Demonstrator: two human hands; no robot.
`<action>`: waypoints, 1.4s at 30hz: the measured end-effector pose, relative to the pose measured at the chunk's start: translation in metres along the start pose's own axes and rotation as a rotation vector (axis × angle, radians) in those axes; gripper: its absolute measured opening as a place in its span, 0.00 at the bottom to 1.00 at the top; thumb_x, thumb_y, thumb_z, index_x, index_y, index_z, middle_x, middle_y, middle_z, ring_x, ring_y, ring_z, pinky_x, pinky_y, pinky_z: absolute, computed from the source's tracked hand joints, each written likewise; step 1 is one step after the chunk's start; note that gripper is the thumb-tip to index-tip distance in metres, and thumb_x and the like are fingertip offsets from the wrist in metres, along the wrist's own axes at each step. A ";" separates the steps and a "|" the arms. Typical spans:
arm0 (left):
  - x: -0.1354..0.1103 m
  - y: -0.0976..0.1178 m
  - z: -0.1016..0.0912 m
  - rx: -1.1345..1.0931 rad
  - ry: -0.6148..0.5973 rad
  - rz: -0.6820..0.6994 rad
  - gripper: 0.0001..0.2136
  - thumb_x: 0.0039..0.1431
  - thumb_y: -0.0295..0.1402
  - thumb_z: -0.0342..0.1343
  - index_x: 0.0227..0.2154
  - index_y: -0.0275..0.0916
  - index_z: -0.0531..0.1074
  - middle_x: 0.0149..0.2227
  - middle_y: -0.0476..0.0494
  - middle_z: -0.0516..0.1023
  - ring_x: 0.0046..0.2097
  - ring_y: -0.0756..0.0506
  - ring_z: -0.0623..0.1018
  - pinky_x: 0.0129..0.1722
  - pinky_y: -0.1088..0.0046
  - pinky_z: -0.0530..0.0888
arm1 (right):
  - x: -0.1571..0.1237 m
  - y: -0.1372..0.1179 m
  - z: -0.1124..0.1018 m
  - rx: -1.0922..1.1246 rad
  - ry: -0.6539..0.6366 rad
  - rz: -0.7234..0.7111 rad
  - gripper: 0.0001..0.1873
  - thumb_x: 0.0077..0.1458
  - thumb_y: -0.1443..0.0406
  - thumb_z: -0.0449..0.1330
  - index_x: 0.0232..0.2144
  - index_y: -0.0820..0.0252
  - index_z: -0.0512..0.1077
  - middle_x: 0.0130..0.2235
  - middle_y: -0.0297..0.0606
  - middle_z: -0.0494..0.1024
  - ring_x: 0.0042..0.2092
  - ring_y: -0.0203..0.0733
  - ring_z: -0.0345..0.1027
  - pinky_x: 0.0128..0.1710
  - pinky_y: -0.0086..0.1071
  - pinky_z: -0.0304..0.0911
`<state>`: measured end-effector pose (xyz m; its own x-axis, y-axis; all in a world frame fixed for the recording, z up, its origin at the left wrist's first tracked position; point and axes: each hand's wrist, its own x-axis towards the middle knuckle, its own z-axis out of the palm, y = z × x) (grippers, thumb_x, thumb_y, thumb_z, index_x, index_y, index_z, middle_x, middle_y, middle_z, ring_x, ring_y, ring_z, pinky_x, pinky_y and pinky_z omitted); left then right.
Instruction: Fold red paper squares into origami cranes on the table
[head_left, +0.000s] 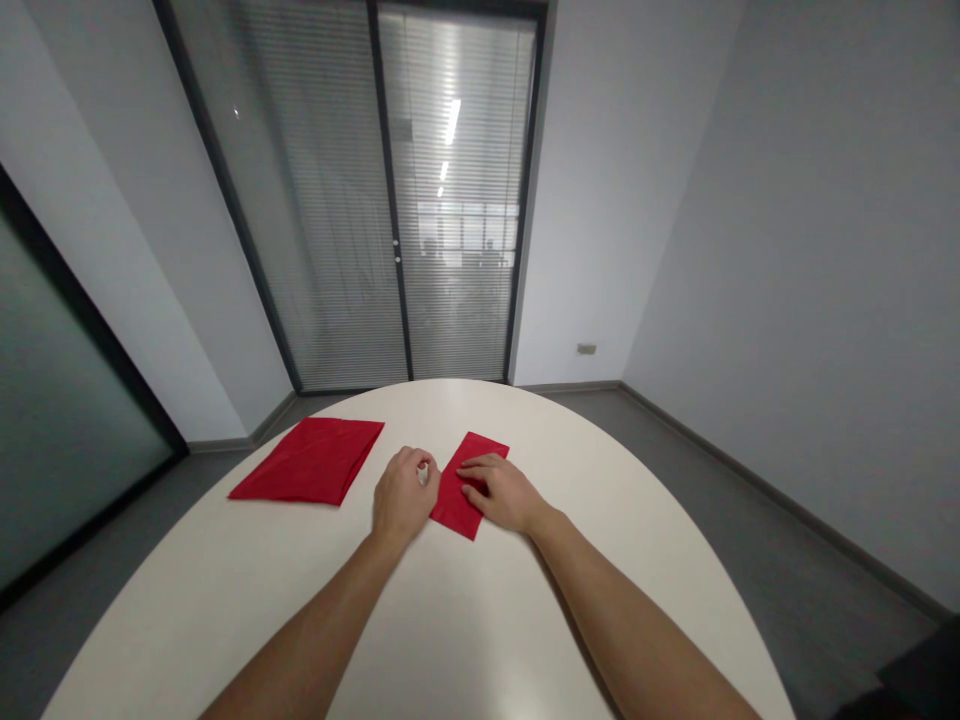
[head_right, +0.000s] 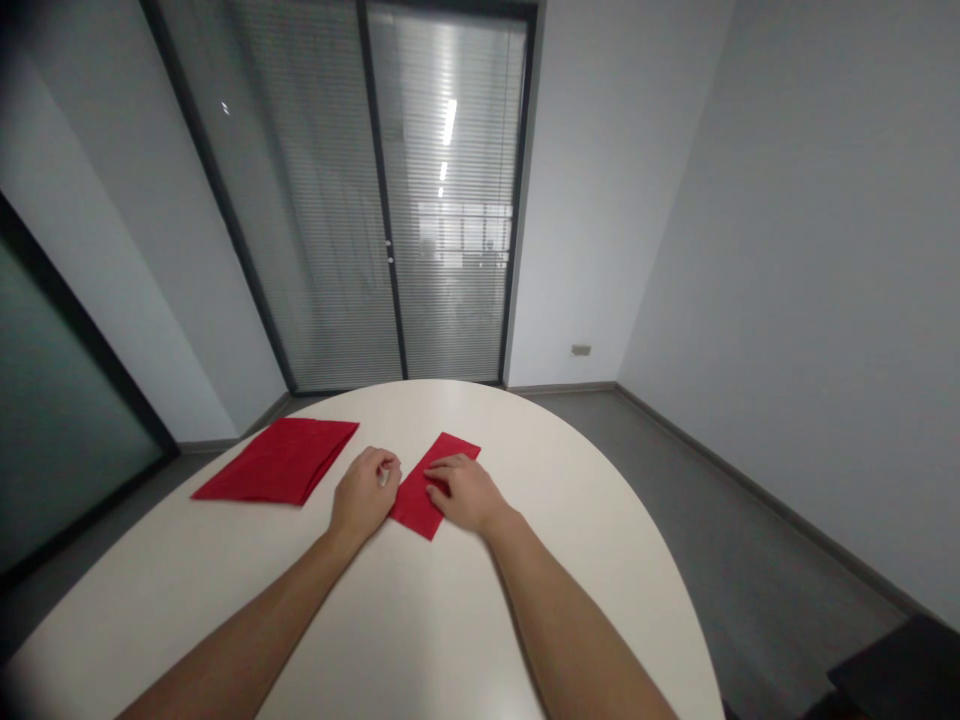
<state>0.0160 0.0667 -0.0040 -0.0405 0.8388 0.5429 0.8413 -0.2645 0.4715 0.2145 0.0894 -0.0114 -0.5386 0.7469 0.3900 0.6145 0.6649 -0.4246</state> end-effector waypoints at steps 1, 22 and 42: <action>0.000 0.000 0.000 -0.060 -0.021 0.055 0.08 0.62 0.29 0.48 0.35 0.41 0.73 0.39 0.43 0.79 0.43 0.44 0.78 0.44 0.69 0.73 | -0.001 0.003 0.000 0.016 -0.018 -0.014 0.19 0.59 0.66 0.58 0.52 0.57 0.78 0.53 0.44 0.80 0.55 0.51 0.71 0.58 0.44 0.63; -0.002 -0.006 0.006 0.099 -0.280 0.203 0.17 0.69 0.35 0.44 0.47 0.39 0.79 0.54 0.37 0.79 0.55 0.39 0.74 0.58 0.56 0.67 | -0.003 0.002 -0.008 0.029 -0.126 -0.019 0.36 0.48 0.49 0.69 0.58 0.52 0.72 0.62 0.49 0.71 0.63 0.59 0.62 0.65 0.62 0.43; -0.011 -0.009 -0.001 -0.060 -0.439 0.375 0.19 0.61 0.38 0.57 0.55 0.43 0.73 0.62 0.38 0.72 0.63 0.39 0.71 0.65 0.53 0.61 | -0.006 0.023 -0.009 0.041 -0.074 0.129 0.22 0.59 0.69 0.55 0.55 0.52 0.73 0.62 0.44 0.71 0.67 0.55 0.57 0.65 0.67 0.39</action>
<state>0.0080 0.0595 -0.0132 0.4929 0.7979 0.3470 0.7223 -0.5976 0.3480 0.2366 0.1001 -0.0159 -0.4989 0.8237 0.2694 0.6578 0.5623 -0.5012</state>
